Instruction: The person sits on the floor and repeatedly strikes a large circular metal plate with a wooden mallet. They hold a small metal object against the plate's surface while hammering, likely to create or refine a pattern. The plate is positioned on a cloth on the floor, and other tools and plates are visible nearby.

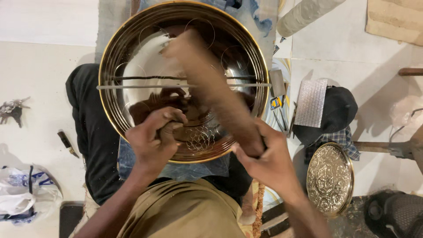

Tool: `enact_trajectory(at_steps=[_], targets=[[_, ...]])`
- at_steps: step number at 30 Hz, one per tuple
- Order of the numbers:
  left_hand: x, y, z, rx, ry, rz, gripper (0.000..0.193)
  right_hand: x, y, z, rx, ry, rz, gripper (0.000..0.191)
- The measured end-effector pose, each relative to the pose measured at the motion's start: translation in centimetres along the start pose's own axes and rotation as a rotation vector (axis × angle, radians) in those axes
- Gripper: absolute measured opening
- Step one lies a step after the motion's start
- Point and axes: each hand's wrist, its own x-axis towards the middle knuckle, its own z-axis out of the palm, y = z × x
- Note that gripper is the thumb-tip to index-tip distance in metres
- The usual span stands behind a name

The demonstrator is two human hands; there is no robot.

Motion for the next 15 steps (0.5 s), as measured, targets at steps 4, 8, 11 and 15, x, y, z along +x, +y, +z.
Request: enact_trajectory(at_steps=[4,8,11,15], targets=[[2.2,0.6,-0.6,-0.179,-0.201,0.003,0.022,-3.8,1.5,5.3,0.911,0.178,0.178,0.04],[4.7,-0.5,-0.8,-0.056,-0.495,0.066,0.04,-8.0,4.0,10.2,1.05,0.345,0.571,0.033],[5.9,-1.7,-0.7,0.056,-0.651,0.16,0.053,-10.3,6.1,10.8,0.343,0.453,0.607,0.032],[5.3,-2.5,0.4,0.151,-0.697,0.181,0.055,-11.4,7.8,9.1,0.156,0.489,0.464,0.035]])
